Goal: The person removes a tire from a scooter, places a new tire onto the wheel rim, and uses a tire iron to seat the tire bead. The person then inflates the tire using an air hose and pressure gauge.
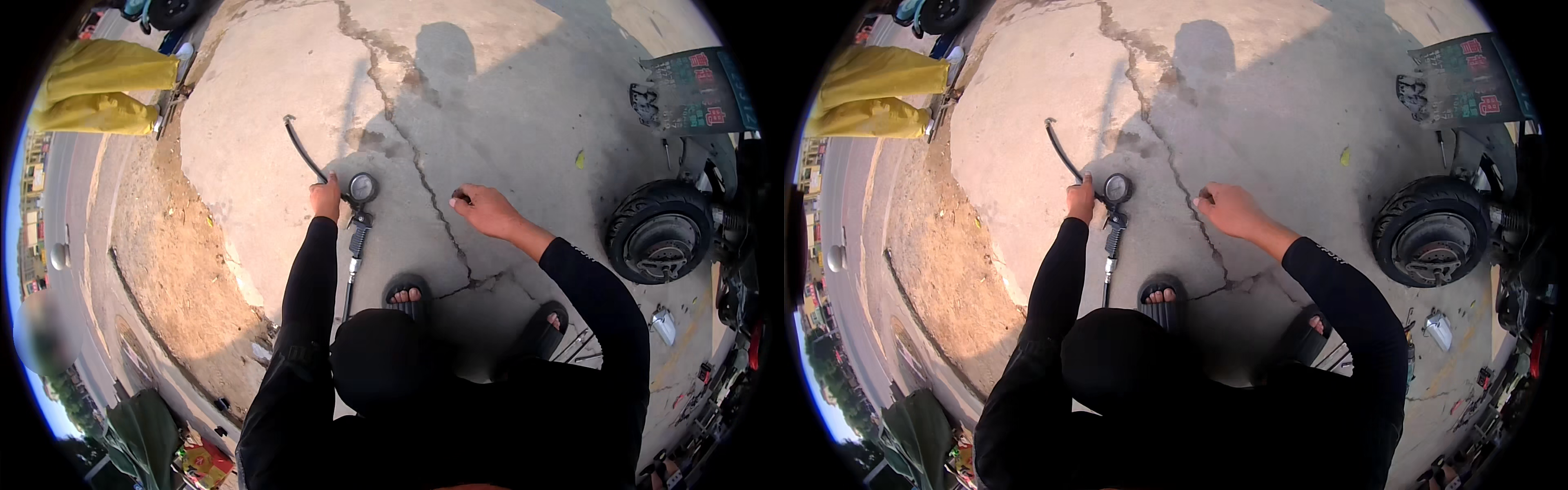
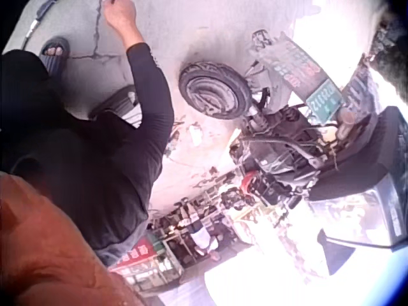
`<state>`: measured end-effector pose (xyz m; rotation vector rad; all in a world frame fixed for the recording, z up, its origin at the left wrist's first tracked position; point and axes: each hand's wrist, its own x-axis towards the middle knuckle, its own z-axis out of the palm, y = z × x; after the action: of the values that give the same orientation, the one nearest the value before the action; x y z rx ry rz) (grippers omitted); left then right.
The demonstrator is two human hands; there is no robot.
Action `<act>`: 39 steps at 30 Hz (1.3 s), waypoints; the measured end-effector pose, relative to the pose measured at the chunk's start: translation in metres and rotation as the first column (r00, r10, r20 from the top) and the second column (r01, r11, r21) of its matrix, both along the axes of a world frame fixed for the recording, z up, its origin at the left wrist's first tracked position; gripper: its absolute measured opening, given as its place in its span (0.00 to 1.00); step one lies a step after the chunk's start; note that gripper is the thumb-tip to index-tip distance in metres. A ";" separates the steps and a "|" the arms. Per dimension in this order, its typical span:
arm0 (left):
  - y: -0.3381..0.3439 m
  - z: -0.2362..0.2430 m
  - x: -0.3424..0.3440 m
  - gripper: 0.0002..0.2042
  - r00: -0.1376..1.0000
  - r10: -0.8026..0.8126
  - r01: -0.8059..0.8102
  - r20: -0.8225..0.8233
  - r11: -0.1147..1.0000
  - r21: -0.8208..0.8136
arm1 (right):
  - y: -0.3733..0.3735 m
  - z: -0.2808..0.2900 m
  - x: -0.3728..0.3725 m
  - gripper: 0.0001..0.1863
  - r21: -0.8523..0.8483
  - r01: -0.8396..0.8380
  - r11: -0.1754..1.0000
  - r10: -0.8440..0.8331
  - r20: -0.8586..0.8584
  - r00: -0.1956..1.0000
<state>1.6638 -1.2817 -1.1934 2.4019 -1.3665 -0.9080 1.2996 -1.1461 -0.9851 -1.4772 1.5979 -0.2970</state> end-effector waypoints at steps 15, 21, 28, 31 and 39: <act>-0.004 -0.014 -0.042 0.12 0.472 -0.711 0.783 0.521 0.610 0.121 | 0.318 0.045 -0.161 0.23 0.460 0.690 0.558 -0.789 0.038 0.613; -0.017 -0.007 -0.035 0.08 0.032 -0.868 0.961 0.496 0.163 0.223 | 0.342 0.012 -0.162 0.23 0.476 0.659 0.583 -0.797 0.174 0.579; 0.058 0.027 -0.153 0.09 0.883 -0.397 0.444 -0.252 0.880 0.170 | 0.285 -0.028 -0.170 0.26 0.511 0.741 0.436 -0.897 0.307 0.316; 0.115 0.095 -0.191 0.13 0.717 -0.424 0.546 -0.553 0.835 0.067 | 0.261 -0.025 -0.164 0.30 0.459 0.709 0.535 -0.842 0.360 0.402; 0.175 0.170 -0.269 0.18 -0.132 -0.766 0.991 -0.629 -0.081 -0.109 | 0.238 -0.022 -0.143 0.35 0.461 0.862 0.212 -0.900 0.435 -0.011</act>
<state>1.3948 -1.1066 -1.0234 0.4525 -2.7836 -2.1330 1.1570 -0.9079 -1.0073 0.0945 1.6631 -1.3481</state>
